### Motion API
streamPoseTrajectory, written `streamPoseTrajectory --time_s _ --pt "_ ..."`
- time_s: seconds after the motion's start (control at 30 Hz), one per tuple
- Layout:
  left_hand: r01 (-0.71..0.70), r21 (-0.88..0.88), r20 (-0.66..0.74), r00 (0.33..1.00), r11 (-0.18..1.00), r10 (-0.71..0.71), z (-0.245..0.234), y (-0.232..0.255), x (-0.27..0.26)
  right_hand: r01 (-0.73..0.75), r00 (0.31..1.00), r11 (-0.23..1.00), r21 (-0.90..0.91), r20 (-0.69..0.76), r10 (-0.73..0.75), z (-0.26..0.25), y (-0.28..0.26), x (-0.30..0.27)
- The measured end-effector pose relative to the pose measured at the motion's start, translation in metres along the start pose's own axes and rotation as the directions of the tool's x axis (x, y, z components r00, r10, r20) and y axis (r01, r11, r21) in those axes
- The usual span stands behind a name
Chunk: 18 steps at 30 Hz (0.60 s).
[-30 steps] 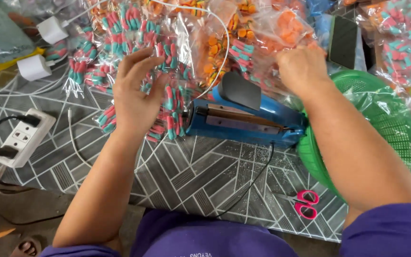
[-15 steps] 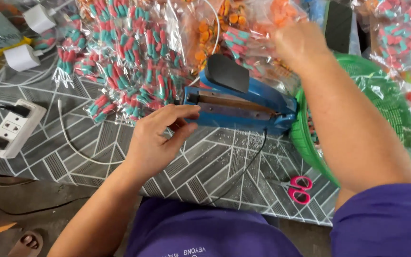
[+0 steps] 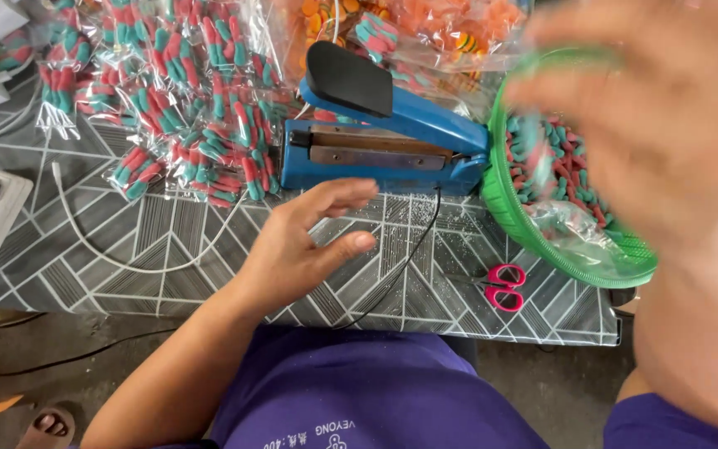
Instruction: Packaging small colorful food items into plastic bags and sealing them with a heat sealer.
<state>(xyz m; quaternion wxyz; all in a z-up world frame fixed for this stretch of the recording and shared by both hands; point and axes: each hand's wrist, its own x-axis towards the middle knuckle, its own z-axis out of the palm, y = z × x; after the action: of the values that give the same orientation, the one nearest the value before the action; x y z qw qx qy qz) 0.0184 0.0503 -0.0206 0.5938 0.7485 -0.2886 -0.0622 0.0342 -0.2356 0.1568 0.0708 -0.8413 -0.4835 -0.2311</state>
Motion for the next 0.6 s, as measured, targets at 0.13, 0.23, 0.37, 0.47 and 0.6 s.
streamPoseTrajectory --time_s 0.13,0.23,0.37,0.47,0.6 --pt "-0.177 -0.339 0.196 0.947 0.924 0.253 0.016 0.009 0.002 -0.032 0.998 0.967 0.252 -0.037 0.043 0.030 -0.055 0.005" --pt "0.297 -0.737 0.438 0.894 0.608 0.093 0.031 0.009 -0.019 -0.221 0.962 0.916 0.334 -0.080 0.261 0.061 -0.061 -0.009" --pt "0.369 -0.663 0.255 0.929 0.651 -0.268 0.035 -0.020 -0.046 -0.534 0.837 0.818 0.213 -0.002 0.547 0.107 -0.021 -0.018" --pt "0.316 -0.796 0.017 0.864 0.516 -0.503 0.024 -0.030 -0.060 -0.722 0.691 0.645 0.250 0.223 0.688 0.150 0.002 -0.025" --pt "0.354 -0.838 -0.039 0.722 0.416 -0.691 0.010 -0.016 -0.067 -0.698 0.712 0.689 0.194 0.292 0.639 0.157 -0.009 -0.020"
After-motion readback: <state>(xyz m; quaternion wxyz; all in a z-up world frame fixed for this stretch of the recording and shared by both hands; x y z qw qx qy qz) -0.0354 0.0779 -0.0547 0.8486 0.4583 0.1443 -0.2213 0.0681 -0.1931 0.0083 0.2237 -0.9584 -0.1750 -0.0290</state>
